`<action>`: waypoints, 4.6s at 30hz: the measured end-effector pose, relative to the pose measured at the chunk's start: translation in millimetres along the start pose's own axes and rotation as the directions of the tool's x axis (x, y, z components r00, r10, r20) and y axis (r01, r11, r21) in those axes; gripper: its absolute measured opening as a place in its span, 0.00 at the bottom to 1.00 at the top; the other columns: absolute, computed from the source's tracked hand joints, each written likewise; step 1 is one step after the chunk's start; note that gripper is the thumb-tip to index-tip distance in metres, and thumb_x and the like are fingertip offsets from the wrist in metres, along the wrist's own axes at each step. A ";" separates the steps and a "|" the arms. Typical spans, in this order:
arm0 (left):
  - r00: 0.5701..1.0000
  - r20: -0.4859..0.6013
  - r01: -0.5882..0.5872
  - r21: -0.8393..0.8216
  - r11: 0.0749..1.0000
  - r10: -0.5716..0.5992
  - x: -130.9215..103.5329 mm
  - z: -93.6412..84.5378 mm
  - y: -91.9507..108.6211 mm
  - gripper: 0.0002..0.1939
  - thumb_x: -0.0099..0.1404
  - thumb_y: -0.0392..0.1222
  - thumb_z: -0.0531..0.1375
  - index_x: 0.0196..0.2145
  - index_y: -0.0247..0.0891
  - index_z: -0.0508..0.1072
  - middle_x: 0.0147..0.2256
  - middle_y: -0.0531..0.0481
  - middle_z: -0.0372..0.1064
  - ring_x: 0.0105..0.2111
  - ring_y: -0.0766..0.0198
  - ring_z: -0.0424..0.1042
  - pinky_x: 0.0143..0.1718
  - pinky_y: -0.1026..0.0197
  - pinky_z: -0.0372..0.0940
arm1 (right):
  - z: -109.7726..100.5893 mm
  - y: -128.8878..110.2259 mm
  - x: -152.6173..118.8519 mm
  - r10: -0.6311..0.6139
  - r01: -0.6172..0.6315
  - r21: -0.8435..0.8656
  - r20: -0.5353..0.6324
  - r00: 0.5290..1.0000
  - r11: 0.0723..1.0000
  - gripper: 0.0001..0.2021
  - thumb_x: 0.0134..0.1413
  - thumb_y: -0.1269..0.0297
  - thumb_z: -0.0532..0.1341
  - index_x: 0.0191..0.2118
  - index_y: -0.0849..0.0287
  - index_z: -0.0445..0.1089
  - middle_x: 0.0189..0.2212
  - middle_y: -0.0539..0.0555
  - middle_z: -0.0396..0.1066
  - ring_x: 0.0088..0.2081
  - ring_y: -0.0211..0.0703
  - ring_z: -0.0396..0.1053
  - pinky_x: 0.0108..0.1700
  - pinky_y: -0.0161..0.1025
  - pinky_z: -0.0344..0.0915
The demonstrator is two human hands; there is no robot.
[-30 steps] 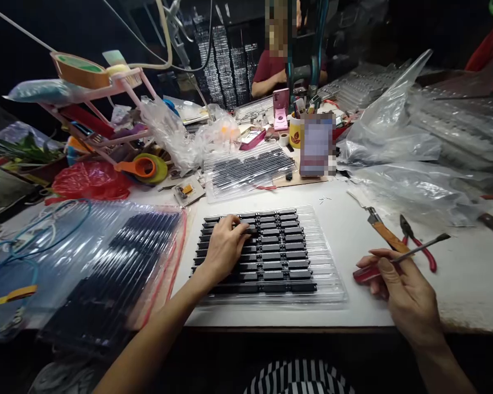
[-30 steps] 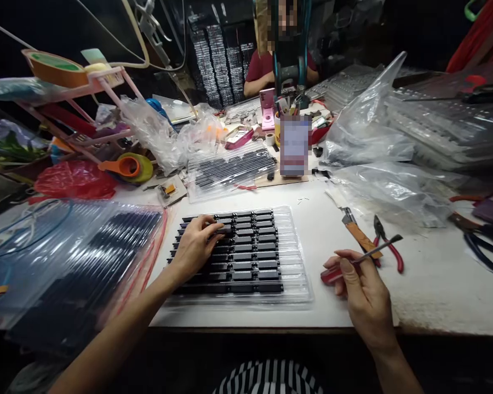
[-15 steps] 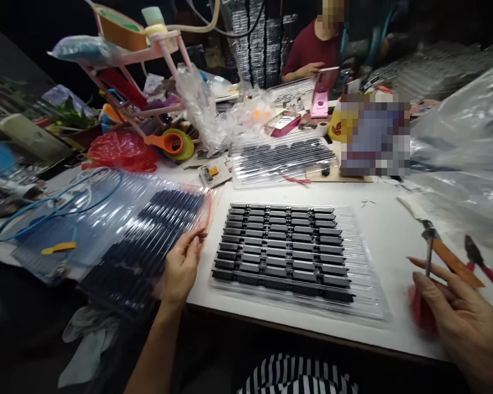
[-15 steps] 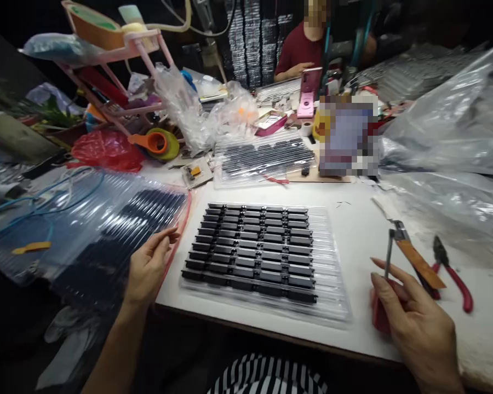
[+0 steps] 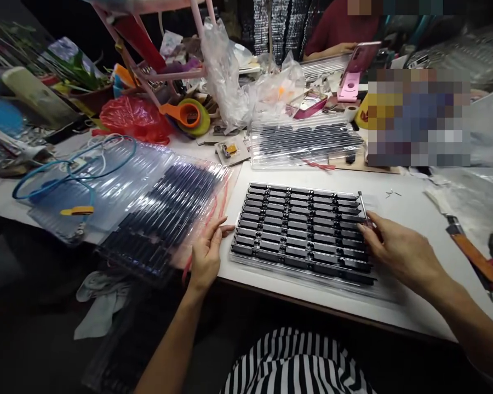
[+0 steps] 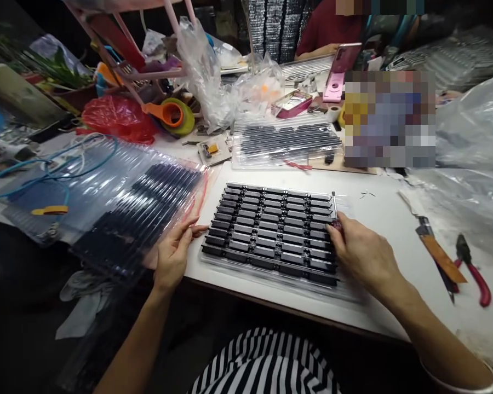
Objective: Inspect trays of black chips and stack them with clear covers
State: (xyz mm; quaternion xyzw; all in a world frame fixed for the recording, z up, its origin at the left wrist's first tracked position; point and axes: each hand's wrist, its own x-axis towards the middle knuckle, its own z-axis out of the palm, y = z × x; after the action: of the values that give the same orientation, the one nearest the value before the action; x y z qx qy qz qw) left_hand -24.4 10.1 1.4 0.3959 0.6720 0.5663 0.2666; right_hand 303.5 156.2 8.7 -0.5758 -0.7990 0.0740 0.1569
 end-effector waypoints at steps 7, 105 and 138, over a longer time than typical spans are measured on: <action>0.997 0.052 -0.055 0.098 0.994 0.050 -2.7 -2.4 -6.4 0.18 0.67 0.46 0.54 0.51 0.36 0.69 0.43 0.44 0.74 0.45 0.58 0.72 0.53 0.53 0.63 | -18.9 10.1 -10.8 0.136 -0.122 0.150 -0.089 0.987 0.981 0.19 0.56 0.59 0.58 0.52 0.58 0.70 0.23 0.53 0.70 0.24 0.44 0.65 0.32 0.41 0.57; 0.998 -0.003 -0.059 -0.578 0.814 0.070 63.0 32.2 16.4 0.20 0.66 0.45 0.55 0.54 0.40 0.69 0.38 0.44 0.78 0.38 0.61 0.75 0.43 0.58 0.65 | -18.1 19.0 26.6 0.406 -0.068 0.925 -0.097 0.909 0.373 0.24 0.38 0.72 0.64 0.46 0.52 0.76 0.26 0.56 0.73 0.25 0.47 0.71 0.24 0.44 0.59; 0.985 -0.127 0.039 -0.497 0.867 -0.117 71.5 31.2 20.7 0.21 0.63 0.47 0.57 0.53 0.39 0.70 0.33 0.46 0.78 0.43 0.56 0.74 0.50 0.54 0.64 | -12.4 23.7 20.9 0.222 0.049 0.975 -0.098 0.970 0.216 0.28 0.45 0.75 0.59 0.55 0.52 0.67 0.31 0.50 0.73 0.32 0.39 0.71 0.28 0.36 0.67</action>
State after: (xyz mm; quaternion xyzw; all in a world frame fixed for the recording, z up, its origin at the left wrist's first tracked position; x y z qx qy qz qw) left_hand -33.4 87.8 21.2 0.2429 0.5395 0.7361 0.3287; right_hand 322.9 182.9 16.7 -0.3997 -0.5213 0.5015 0.5630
